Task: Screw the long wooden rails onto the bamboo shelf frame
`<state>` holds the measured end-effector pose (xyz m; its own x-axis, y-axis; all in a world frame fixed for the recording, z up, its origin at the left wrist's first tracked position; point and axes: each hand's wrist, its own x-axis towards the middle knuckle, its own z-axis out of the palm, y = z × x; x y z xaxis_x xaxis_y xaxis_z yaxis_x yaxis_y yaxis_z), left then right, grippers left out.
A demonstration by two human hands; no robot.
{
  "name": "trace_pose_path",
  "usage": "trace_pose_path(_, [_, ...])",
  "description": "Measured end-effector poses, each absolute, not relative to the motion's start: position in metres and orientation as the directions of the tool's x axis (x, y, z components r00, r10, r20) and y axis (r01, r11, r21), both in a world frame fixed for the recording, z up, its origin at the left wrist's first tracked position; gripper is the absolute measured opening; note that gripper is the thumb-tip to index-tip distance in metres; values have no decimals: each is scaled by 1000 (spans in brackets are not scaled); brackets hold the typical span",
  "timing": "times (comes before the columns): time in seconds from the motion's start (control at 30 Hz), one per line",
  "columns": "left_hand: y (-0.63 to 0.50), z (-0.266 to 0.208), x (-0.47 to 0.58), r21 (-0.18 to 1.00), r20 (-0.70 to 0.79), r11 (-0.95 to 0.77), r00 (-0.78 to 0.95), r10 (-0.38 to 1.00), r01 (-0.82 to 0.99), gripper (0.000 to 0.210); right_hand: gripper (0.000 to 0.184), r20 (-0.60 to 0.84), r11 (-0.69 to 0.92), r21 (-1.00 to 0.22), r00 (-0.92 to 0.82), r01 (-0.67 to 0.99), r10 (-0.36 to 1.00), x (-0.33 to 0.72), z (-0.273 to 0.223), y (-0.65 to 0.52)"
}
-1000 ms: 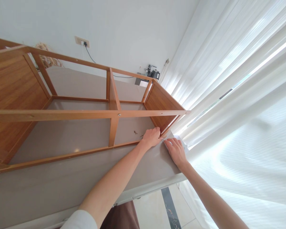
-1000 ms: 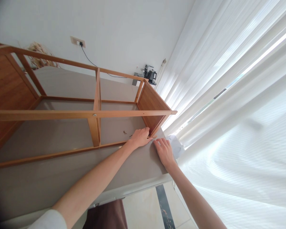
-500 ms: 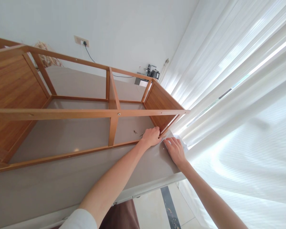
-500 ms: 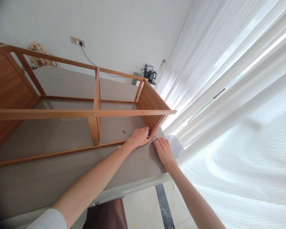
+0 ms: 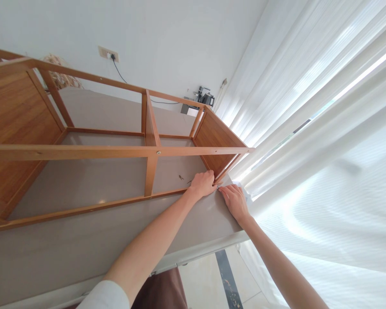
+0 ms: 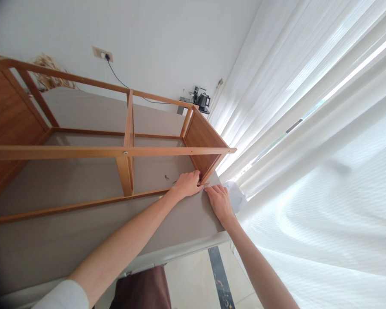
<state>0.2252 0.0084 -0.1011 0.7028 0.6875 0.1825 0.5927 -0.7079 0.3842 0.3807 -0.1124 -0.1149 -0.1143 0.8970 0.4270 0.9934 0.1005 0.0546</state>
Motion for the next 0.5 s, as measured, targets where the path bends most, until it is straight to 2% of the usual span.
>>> trace_pose_path(0.13, [7, -101, 225, 384, 167, -700, 700, 695, 603, 34, 25, 430, 100, 19, -99, 995, 897, 381, -114, -112])
trace_pose_path(0.3, [7, -100, 226, 386, 174, -698, 696, 697, 603, 35, 28, 414, 114, -92, -66, 989, 908, 384, -115, -111])
trace_pose_path(0.5, [7, -101, 225, 386, 182, -697, 691, 699, 604, 35, 28, 400, 88, -346, 62, 934, 914, 388, -115, -111])
